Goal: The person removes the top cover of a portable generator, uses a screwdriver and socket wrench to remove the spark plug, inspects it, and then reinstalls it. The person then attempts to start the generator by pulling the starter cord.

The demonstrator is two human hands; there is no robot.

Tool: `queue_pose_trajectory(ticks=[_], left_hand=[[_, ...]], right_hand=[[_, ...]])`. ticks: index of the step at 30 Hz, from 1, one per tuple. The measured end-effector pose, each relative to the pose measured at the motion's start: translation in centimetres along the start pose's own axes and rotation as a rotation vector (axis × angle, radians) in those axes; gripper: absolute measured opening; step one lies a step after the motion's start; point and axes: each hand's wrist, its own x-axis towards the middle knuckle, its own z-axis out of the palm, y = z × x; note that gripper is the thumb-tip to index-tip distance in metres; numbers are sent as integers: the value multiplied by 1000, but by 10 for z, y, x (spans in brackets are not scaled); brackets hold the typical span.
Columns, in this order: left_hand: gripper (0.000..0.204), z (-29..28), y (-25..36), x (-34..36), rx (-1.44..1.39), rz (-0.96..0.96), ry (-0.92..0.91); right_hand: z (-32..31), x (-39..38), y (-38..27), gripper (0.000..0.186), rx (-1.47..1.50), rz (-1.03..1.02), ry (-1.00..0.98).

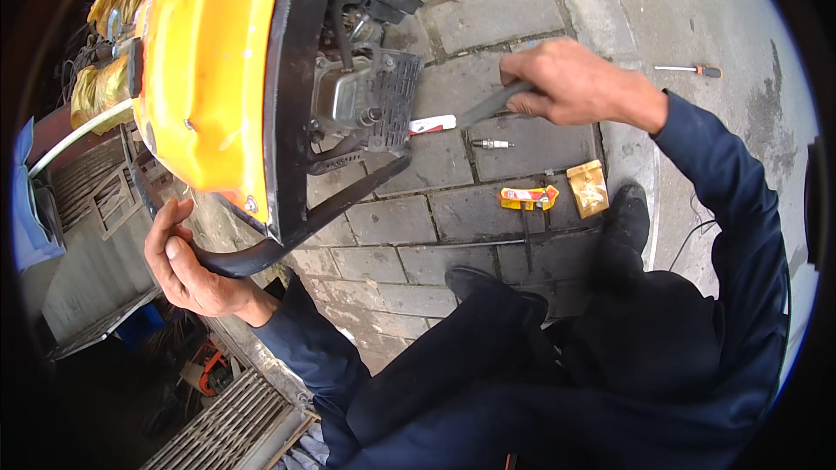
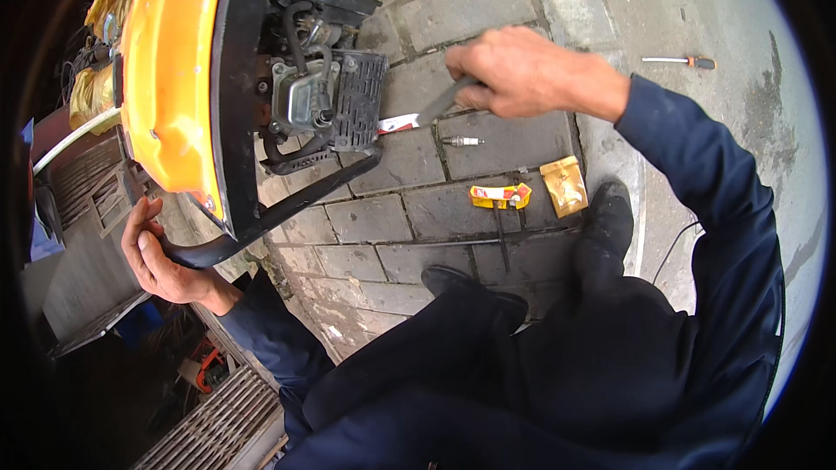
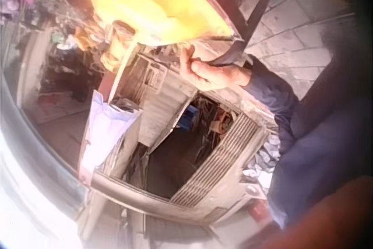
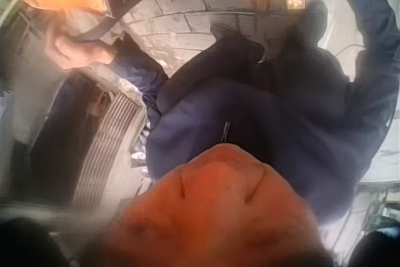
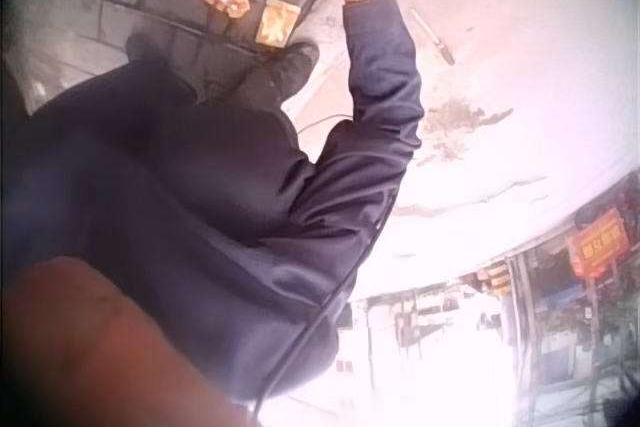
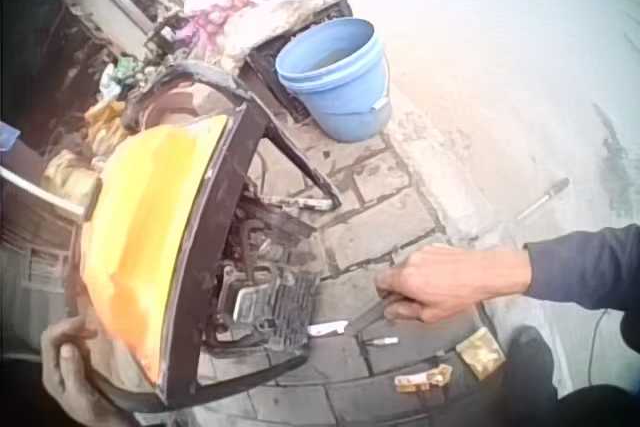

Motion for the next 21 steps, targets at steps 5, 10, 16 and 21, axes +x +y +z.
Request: queue_pose_trajectory(ticks=[5,10,16,21], left_hand=[[39,3,-1,1,-48,-15,32],[40,4,-2,2,-65,-48,47],[39,-2,-9,3,-88,-33,36],[39,-2,-12,1,-127,-20,40]], right_hand=[[-72,14,-73,20,280,-23,252],[-58,71,-75,20,307,-144,398],[3,116,-69,19,197,-386,771],[4,130,-72,21,230,-323,665]])
